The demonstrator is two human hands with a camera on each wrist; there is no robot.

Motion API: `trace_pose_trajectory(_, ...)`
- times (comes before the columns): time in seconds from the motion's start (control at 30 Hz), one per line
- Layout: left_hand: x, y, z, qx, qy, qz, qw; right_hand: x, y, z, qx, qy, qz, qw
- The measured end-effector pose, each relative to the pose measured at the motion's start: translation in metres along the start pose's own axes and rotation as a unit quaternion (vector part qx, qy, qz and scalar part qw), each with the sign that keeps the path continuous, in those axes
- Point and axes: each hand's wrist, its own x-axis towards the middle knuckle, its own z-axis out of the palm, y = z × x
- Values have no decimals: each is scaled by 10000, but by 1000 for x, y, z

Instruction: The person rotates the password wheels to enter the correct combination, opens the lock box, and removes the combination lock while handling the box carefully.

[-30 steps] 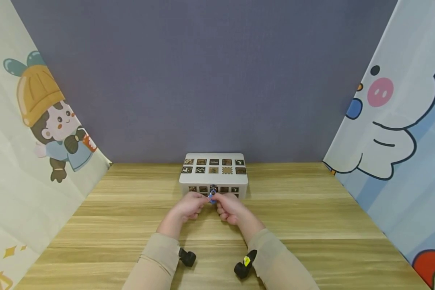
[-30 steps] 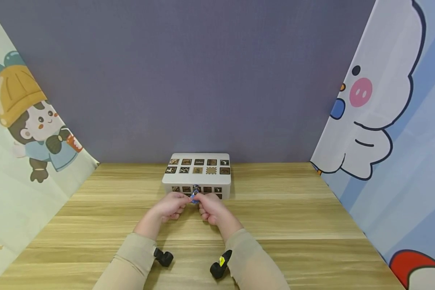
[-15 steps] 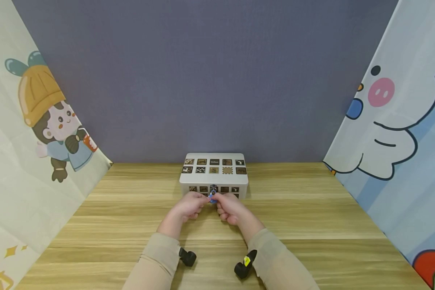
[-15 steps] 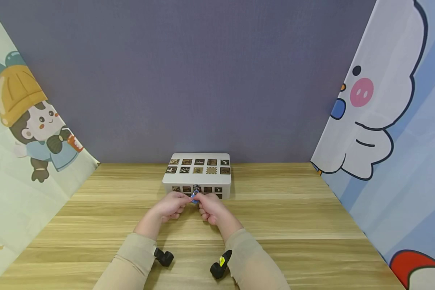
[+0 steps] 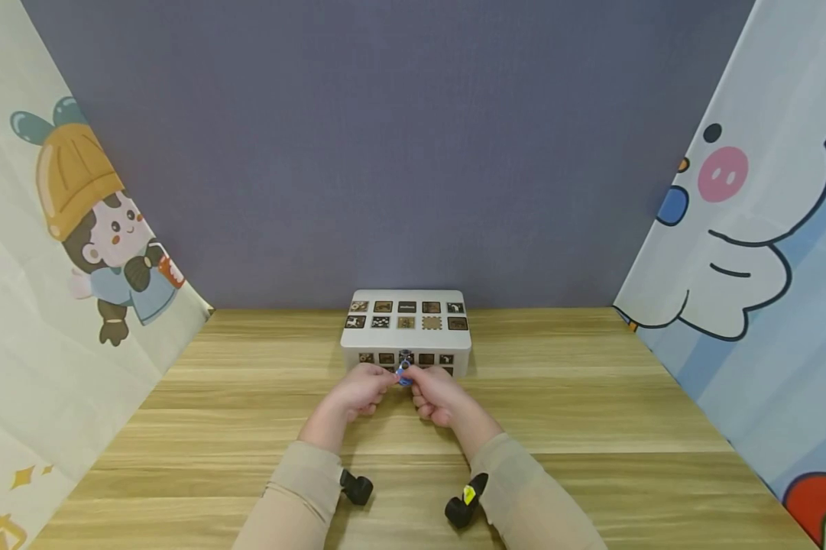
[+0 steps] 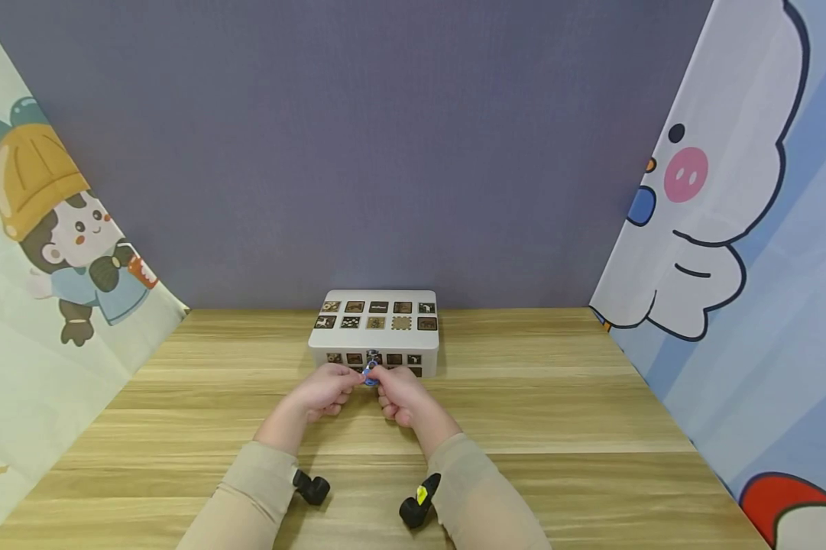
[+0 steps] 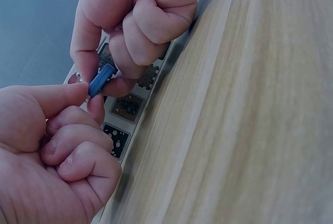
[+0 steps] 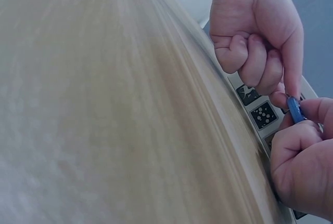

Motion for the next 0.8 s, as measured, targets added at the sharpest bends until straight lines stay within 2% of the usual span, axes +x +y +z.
trace_pose_trajectory(0.3, -1, 1, -1, 3, 19, 15, 10000, 1, 0, -3, 114, 7, 56, 9999)
trace_pose_trajectory(0.6, 0, 0, -3, 100, 98, 9, 9999, 1, -3, -8, 524, -6, 222, 9984)
trace_pose_trajectory(0.8, 0, 0, -4, 163, 145, -1, 9998, 1, -4, -14, 536, 84, 271, 9982)
